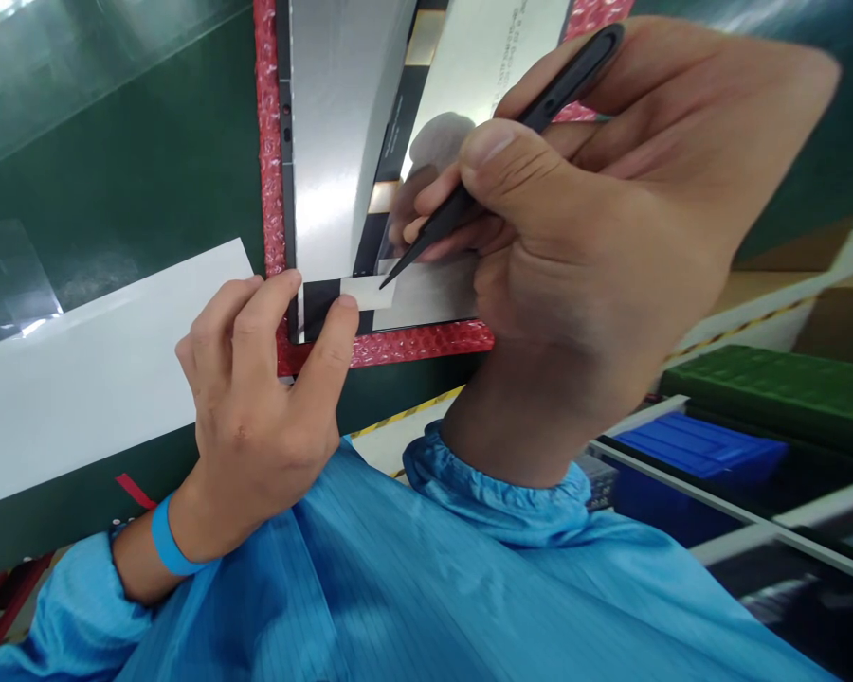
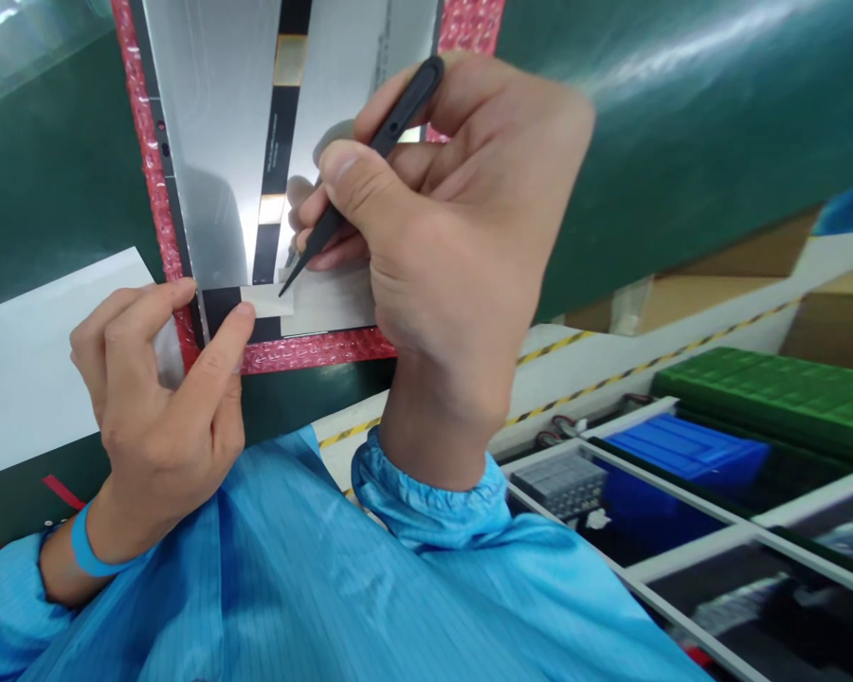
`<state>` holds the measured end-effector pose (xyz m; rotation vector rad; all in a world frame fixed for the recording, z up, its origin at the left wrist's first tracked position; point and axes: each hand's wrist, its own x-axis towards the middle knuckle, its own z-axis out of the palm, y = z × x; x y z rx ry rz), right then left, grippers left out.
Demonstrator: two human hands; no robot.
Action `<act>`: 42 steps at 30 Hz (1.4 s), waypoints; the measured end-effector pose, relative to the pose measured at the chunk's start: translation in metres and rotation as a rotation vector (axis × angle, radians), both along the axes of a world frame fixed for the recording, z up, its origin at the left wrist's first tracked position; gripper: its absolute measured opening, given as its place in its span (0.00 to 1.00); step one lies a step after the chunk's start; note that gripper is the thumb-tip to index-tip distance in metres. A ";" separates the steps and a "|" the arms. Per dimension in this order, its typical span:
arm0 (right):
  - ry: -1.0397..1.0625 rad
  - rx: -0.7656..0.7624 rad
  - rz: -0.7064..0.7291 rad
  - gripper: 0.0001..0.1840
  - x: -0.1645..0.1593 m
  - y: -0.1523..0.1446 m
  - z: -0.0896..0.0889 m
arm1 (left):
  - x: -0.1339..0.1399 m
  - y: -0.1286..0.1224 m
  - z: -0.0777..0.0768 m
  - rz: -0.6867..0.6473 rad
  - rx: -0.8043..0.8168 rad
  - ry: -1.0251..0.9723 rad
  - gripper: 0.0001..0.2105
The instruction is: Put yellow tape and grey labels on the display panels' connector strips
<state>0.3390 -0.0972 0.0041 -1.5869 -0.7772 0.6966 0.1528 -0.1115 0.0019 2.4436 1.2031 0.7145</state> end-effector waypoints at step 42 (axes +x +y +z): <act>-0.052 0.036 -0.050 0.12 -0.004 0.003 0.005 | 0.003 0.000 -0.004 0.017 0.114 0.168 0.19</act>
